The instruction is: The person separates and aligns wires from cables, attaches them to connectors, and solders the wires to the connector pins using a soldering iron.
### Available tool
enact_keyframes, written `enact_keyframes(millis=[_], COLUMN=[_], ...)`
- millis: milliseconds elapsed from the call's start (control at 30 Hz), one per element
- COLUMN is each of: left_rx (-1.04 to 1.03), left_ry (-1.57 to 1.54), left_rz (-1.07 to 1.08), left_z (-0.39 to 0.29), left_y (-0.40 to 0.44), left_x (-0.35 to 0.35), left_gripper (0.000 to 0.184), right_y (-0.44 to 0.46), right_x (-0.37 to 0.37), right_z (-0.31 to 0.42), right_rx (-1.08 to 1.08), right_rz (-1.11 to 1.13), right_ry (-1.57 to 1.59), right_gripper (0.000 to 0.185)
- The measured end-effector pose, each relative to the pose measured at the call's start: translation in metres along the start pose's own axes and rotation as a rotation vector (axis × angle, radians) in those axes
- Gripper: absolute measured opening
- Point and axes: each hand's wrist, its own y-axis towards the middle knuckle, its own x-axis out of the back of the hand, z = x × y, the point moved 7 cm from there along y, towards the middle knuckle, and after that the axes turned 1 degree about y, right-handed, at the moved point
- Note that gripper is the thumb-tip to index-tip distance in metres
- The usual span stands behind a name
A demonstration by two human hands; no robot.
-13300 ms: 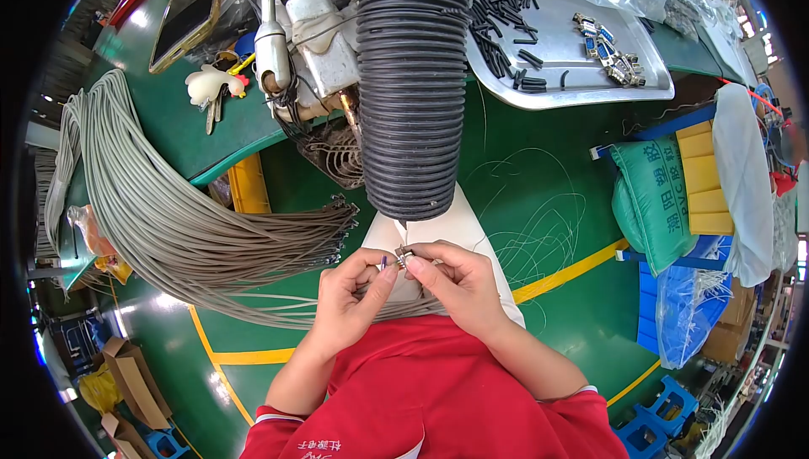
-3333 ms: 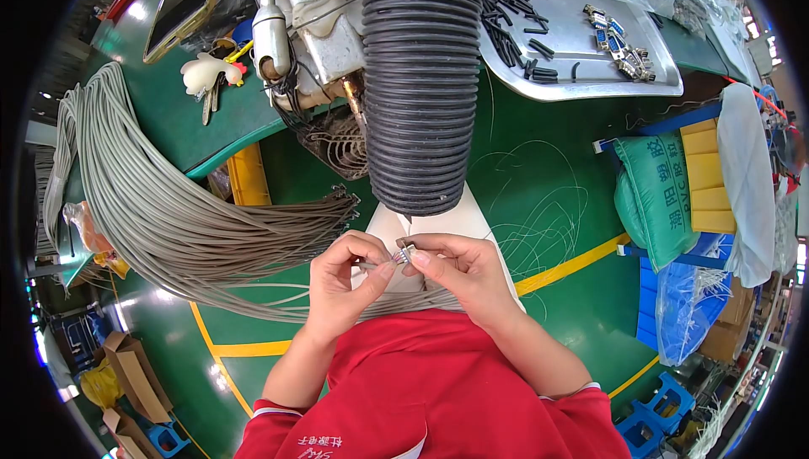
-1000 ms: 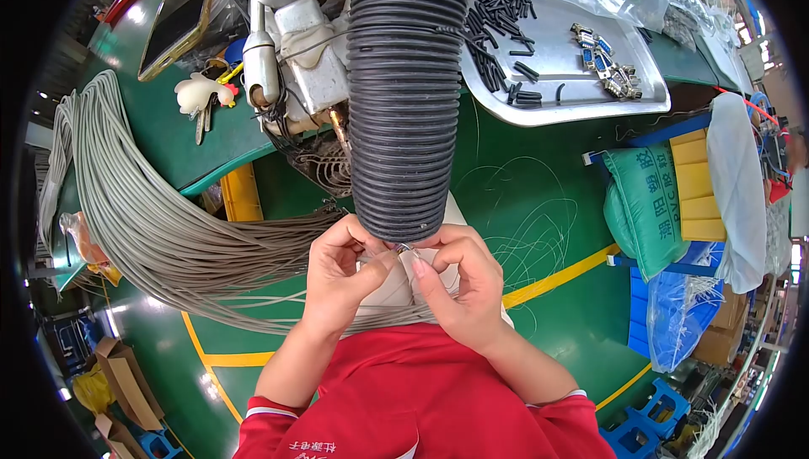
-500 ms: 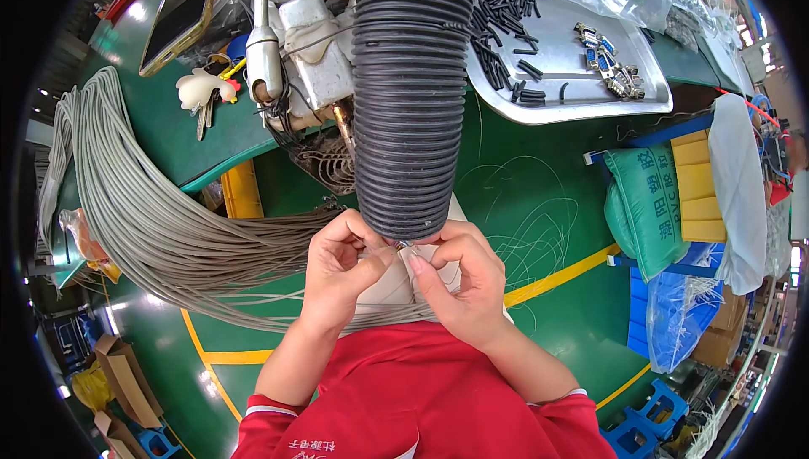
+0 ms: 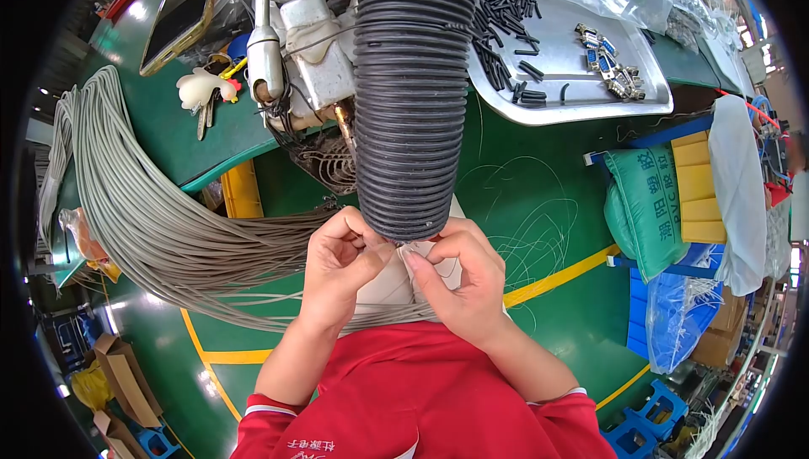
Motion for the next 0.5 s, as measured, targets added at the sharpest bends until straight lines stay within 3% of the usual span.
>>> enact_keyframes(millis=[500], left_rx=[0.036], left_ry=[-0.056], left_rz=[-0.020], left_z=[-0.0030], left_y=[0.0021], left_x=[0.0021], left_gripper=[0.014], right_y=[0.0027], right_x=[-0.0023], right_z=[-0.0031], right_rx=[0.006], right_rz=[-0.008], right_ry=[-0.017], right_gripper=[0.017])
